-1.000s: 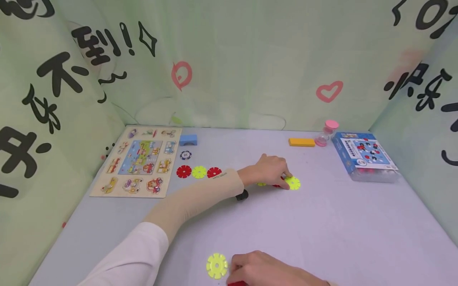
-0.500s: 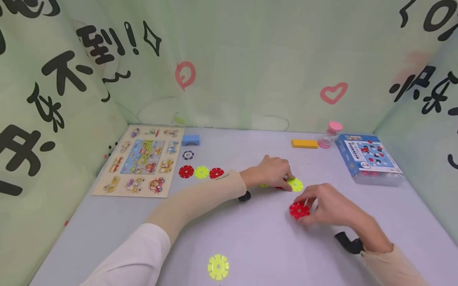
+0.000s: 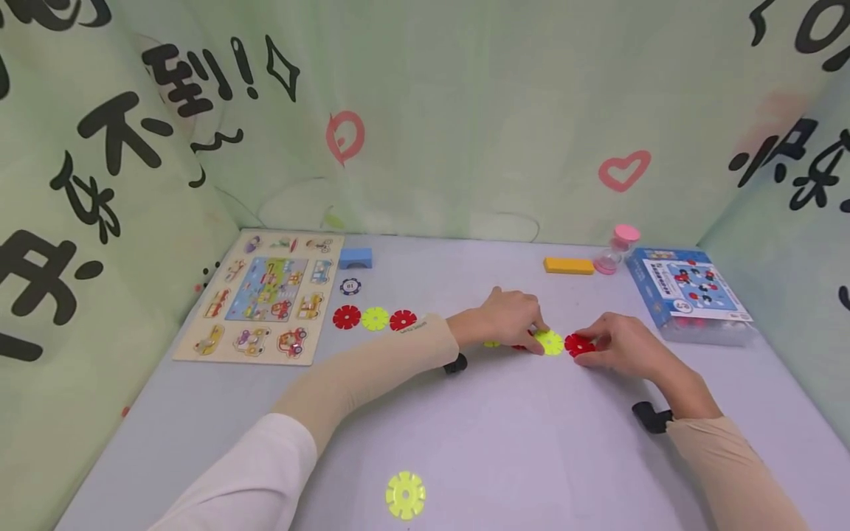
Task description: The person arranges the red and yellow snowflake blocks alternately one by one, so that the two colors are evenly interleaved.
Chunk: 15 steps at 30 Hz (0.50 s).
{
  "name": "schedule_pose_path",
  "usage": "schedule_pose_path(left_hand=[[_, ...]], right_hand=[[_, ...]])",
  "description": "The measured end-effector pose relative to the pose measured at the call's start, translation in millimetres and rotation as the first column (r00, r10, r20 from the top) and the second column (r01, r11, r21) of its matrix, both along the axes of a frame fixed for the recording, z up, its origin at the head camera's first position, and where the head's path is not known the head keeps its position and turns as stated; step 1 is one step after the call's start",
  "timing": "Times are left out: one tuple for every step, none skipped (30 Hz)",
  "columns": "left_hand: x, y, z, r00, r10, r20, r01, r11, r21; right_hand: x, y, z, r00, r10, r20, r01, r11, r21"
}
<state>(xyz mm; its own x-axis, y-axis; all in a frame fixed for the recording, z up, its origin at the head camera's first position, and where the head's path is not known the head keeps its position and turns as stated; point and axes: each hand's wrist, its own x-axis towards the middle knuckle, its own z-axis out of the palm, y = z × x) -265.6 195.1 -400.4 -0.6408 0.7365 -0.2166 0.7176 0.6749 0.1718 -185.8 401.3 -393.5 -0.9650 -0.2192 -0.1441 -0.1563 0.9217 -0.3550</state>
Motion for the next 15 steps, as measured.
schedule_pose_path(left_hand=[[-0.1, 0.2, 0.3, 1.0, -0.002, -0.002, 0.002, 1.0, -0.001], [-0.3, 0.5, 0.5, 1.0, -0.002, -0.002, 0.002, 1.0, -0.002], [-0.4, 0.7, 0.6, 1.0, -0.002, -0.002, 0.002, 1.0, -0.002], [-0.5, 1.1, 0.6, 1.0, -0.001, -0.002, 0.001, 1.0, -0.003], [-0.4, 1.3, 0.8, 1.0, 0.0, -0.001, 0.0, 1.0, -0.004], [-0.4, 1.3, 0.9, 1.0, 0.0, -0.004, 0.0, 1.0, -0.003], [-0.4, 1.6, 0.8, 1.0, 0.001, -0.005, -0.001, 1.0, -0.004], [-0.4, 1.9, 0.7, 1.0, 0.001, -0.007, -0.001, 1.0, -0.004], [-0.1, 2.1, 0.6, 1.0, 0.0, -0.009, 0.0, 1.0, -0.004], [0.0, 2.2, 0.6, 1.0, 0.001, -0.011, -0.001, 1.0, -0.005], [0.1, 2.3, 0.7, 1.0, 0.001, -0.012, -0.001, 1.0, -0.006], [0.3, 2.5, 0.7, 1.0, 0.001, -0.013, -0.001, 1.0, -0.008], [0.5, 2.7, 0.8, 1.0, 0.001, -0.014, -0.001, 1.0, -0.01], [0.7, 2.8, 1.1, 1.0, 0.0, -0.014, -0.001, 1.0, -0.012], [0.9, 3.0, 1.4, 1.0, 0.001, -0.013, -0.001, 1.0, -0.011]], right_hand=[[0.4, -0.1, -0.2, 1.0, -0.002, 0.001, 0.002, 1.0, -0.003], [0.8, -0.3, -0.3, 1.0, -0.001, 0.003, 0.001, 1.0, -0.006], [1.2, -0.8, -0.5, 1.0, -0.006, 0.007, 0.006, 1.0, -0.011], [1.6, -1.1, -0.6, 1.0, -0.006, 0.01, 0.006, 1.0, -0.015], [1.9, -1.5, -1.0, 1.0, -0.015, 0.016, 0.015, 1.0, -0.021], [2.2, -1.7, -1.1, 1.0, -0.017, 0.022, 0.017, 1.0, -0.025], [2.3, -1.8, -1.5, 0.999, -0.023, 0.025, 0.024, 0.999, -0.029], [2.6, -1.8, -1.8, 0.999, -0.028, 0.028, 0.029, 0.999, -0.032], [2.9, -1.8, -2.1, 0.999, -0.034, 0.031, 0.035, 0.999, -0.036], [3.2, -1.7, -2.4, 0.999, -0.041, 0.036, 0.042, 0.998, -0.038], [3.4, -1.4, -2.6, 0.998, -0.043, 0.036, 0.044, 0.998, -0.042], [3.8, -1.2, -2.8, 0.998, -0.043, 0.035, 0.044, 0.998, -0.042], [4.1, -0.9, -3.1, 0.998, -0.046, 0.033, 0.048, 0.998, -0.041], [4.8, -1.1, -2.9, 0.998, -0.052, 0.035, 0.053, 0.998, -0.042], [5.9, -1.3, -2.5, 0.998, -0.058, 0.031, 0.059, 0.998, -0.037]])
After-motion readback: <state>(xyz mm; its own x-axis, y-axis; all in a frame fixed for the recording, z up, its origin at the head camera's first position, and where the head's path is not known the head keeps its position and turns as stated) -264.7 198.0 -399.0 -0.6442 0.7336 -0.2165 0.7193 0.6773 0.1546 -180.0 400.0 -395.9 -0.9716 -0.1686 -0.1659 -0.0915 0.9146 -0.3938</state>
